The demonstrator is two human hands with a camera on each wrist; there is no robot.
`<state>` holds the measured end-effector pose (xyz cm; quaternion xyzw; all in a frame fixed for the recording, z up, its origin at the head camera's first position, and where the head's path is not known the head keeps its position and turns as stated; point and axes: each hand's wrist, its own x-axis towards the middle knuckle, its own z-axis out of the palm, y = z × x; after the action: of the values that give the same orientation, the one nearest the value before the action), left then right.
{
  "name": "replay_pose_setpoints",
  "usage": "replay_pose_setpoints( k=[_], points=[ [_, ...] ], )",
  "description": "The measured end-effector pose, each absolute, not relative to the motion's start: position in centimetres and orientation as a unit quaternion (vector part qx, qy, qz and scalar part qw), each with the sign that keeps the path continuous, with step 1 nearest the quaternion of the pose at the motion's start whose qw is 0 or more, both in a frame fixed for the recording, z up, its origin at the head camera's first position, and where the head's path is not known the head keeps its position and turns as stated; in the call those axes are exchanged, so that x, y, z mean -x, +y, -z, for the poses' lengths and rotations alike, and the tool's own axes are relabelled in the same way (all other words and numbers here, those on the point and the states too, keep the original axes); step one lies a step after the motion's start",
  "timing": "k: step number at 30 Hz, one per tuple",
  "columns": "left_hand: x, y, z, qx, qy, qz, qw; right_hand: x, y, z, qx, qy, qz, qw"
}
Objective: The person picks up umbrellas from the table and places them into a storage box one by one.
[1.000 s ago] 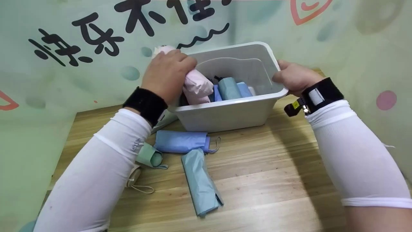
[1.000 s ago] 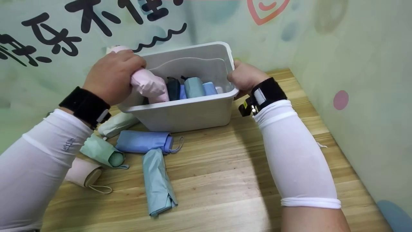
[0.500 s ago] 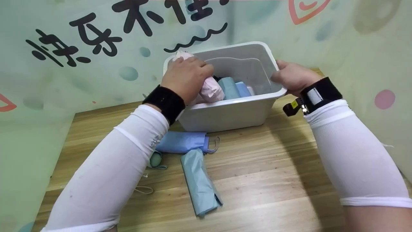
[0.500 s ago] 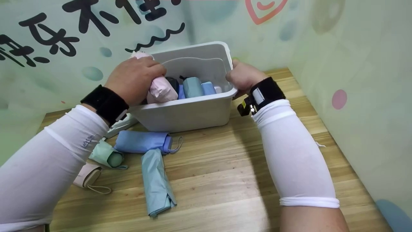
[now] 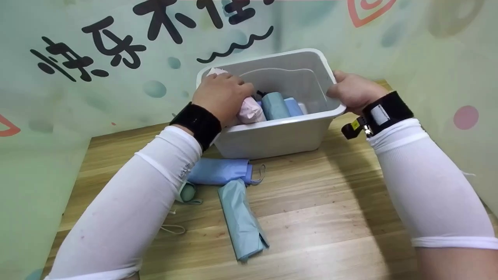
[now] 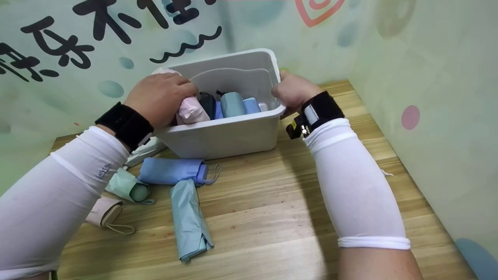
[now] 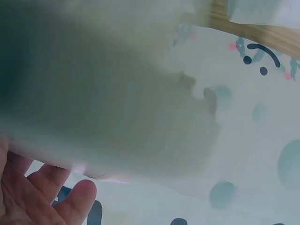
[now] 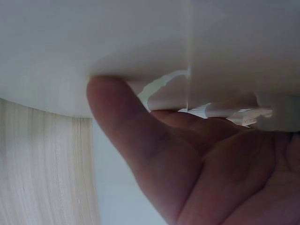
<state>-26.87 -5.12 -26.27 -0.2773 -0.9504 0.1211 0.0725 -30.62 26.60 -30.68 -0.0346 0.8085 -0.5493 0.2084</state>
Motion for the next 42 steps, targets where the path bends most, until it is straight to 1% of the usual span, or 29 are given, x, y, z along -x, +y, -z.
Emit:
replay_pose_setpoints(
  k=[6,13,19,23,31,39,42],
  points=[
    [26.9,-5.0,25.5,0.285,-0.945,-0.143,0.068,30.5,26.5,30.7,0.038,0.806,0.551,0.212],
    [26.8,-4.4,24.1,0.301,-0.938,-0.141,0.093,30.5,26.7,30.6,0.039,0.815,0.54,0.208],
    [27.6,-3.3,23.8,0.311,-0.936,-0.138,0.096,30.5,26.8,30.6,0.038,0.819,0.534,0.208],
    [28.3,-2.9,24.3,0.316,-0.932,-0.155,0.085,30.4,26.9,30.6,0.038,0.821,0.532,0.206],
    [29.2,-2.1,25.1,0.319,-0.924,-0.204,0.058,30.3,26.5,30.9,0.045,0.789,0.58,0.199],
    [29.5,-1.2,25.7,0.316,-0.92,-0.23,0.038,30.5,26.7,30.9,0.033,0.807,0.554,0.201],
    [29.7,-1.0,25.6,0.308,-0.922,-0.229,0.044,30.5,26.8,31.0,0.029,0.808,0.554,0.2]
  ],
)
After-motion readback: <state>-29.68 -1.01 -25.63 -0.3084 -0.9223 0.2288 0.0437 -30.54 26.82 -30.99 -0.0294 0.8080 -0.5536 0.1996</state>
